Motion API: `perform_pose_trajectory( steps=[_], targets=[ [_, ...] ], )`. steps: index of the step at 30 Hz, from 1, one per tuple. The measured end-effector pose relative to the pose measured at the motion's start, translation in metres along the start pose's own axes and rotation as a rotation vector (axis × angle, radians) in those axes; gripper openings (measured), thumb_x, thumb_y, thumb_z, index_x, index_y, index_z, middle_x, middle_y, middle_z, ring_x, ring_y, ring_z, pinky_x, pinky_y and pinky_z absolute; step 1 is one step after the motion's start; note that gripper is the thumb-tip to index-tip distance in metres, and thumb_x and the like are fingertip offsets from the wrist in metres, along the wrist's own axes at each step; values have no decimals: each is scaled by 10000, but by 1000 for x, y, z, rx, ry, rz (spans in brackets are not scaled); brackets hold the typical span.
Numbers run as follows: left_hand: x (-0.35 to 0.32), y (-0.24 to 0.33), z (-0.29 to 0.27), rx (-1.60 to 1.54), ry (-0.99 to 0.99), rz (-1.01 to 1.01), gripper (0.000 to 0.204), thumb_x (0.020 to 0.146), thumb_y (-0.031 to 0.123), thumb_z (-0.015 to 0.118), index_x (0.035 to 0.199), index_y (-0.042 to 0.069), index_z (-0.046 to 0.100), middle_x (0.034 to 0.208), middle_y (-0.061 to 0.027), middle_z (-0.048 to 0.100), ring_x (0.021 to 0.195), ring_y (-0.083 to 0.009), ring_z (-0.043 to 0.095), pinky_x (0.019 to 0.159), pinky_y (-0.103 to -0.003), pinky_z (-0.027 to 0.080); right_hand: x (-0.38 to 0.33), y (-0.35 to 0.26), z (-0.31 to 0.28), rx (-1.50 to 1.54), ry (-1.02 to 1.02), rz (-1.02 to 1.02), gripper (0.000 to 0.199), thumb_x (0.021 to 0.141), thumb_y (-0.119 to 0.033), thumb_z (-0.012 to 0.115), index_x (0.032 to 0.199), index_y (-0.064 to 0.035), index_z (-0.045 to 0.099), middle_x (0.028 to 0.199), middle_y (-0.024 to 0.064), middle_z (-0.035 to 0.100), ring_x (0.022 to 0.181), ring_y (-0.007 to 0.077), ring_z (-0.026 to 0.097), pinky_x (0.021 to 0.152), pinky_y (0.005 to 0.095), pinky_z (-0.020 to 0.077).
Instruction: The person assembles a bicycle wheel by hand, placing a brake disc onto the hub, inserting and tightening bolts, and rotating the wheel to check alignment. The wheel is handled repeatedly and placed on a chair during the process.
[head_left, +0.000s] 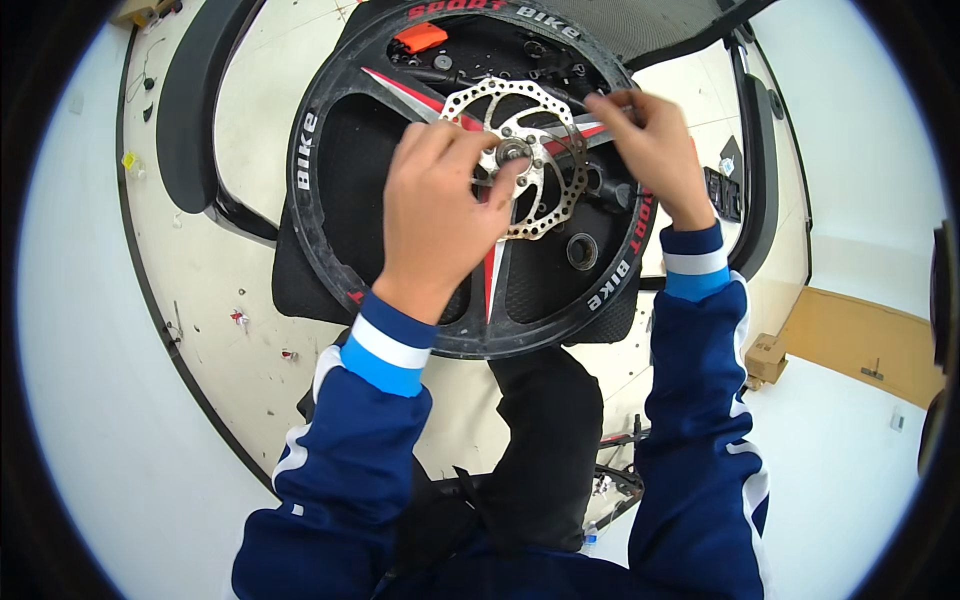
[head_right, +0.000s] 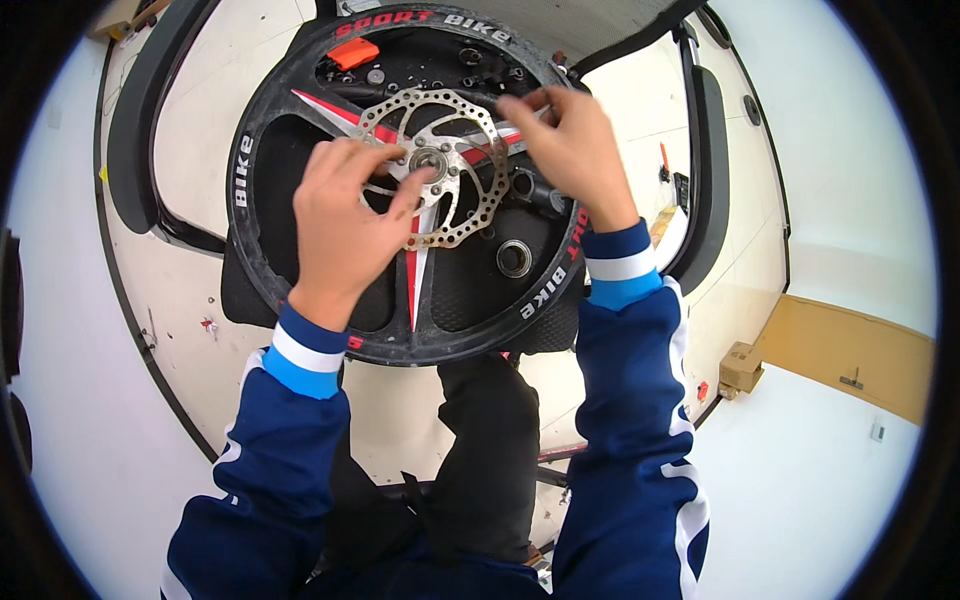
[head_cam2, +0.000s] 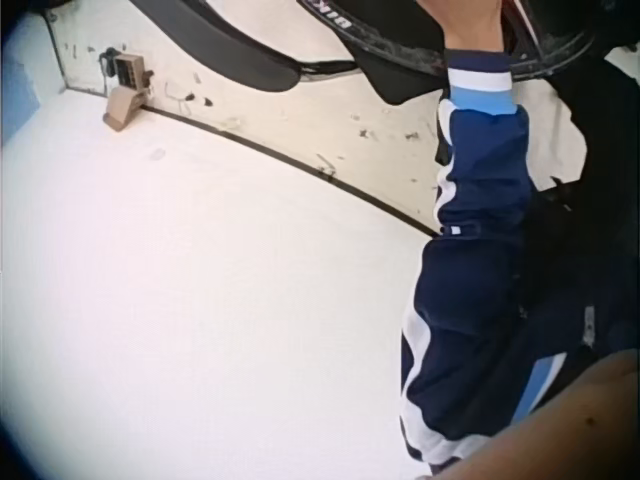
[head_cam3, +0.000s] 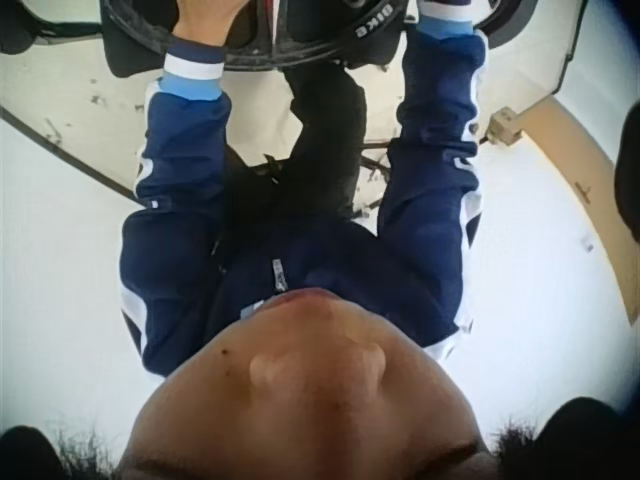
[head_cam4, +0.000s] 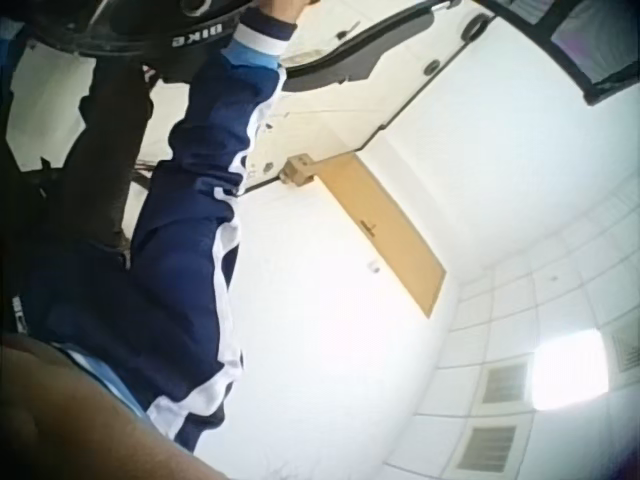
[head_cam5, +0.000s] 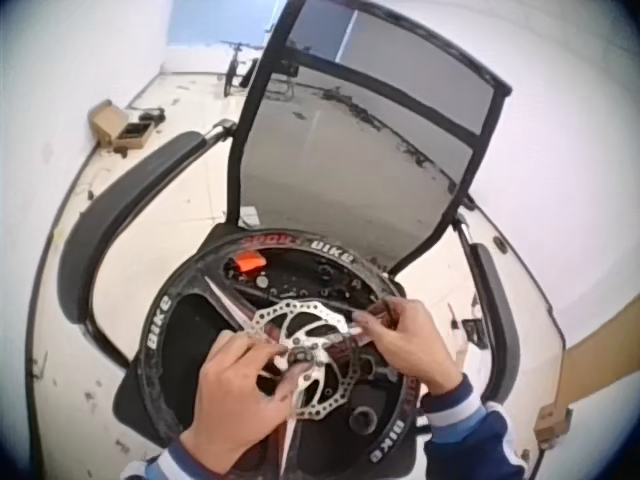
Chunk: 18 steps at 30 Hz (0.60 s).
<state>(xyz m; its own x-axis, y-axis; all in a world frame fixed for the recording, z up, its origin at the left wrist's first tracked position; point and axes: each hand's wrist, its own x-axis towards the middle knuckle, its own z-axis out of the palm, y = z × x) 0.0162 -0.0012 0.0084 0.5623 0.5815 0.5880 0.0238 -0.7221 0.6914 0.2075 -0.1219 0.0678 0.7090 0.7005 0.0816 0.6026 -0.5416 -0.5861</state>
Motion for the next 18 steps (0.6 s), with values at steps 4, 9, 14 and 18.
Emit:
perform_pose_trajectory(
  steps=[4, 9, 14, 18],
  targets=[
    [2, -5, -19, 51, 15, -149, 193, 734, 79, 746, 898, 22, 663, 810, -89, 597, 751, -265, 587, 655, -382, 480, 1, 17, 10, 27, -76, 66, 440, 858, -377, 722, 903, 61, 728, 699, 108, 685, 637, 161, 628, 621, 304, 505],
    [-13, -4, -31, -55, -180, -615, 184, 843, 129, 732, 851, -34, 646, 618, -89, 586, 530, -159, 547, 522, -301, 425, 0, 12, 11, 232, -271, 192, 360, 900, -304, 719, 911, 55, 736, 749, 86, 694, 669, 107, 593, 637, 282, 492],
    [-13, -11, -22, -244, -178, -685, 225, 904, 147, 696, 830, -61, 653, 598, -90, 614, 530, -91, 551, 517, -266, 409, -11, 12, 11, 400, -250, 363, 297, 931, -256, 701, 940, 41, 706, 716, 3, 621, 573, 51, 469, 487, 234, 359],
    [-2, -23, -16, -250, -140, -655, 218, 909, 156, 692, 867, -58, 679, 633, -92, 641, 548, -94, 565, 526, -267, 416, -27, 13, 14, 510, -221, 464, 261, 938, -233, 694, 947, 28, 688, 704, -15, 592, 529, 32, 404, 425, 225, 272]
  ],
)
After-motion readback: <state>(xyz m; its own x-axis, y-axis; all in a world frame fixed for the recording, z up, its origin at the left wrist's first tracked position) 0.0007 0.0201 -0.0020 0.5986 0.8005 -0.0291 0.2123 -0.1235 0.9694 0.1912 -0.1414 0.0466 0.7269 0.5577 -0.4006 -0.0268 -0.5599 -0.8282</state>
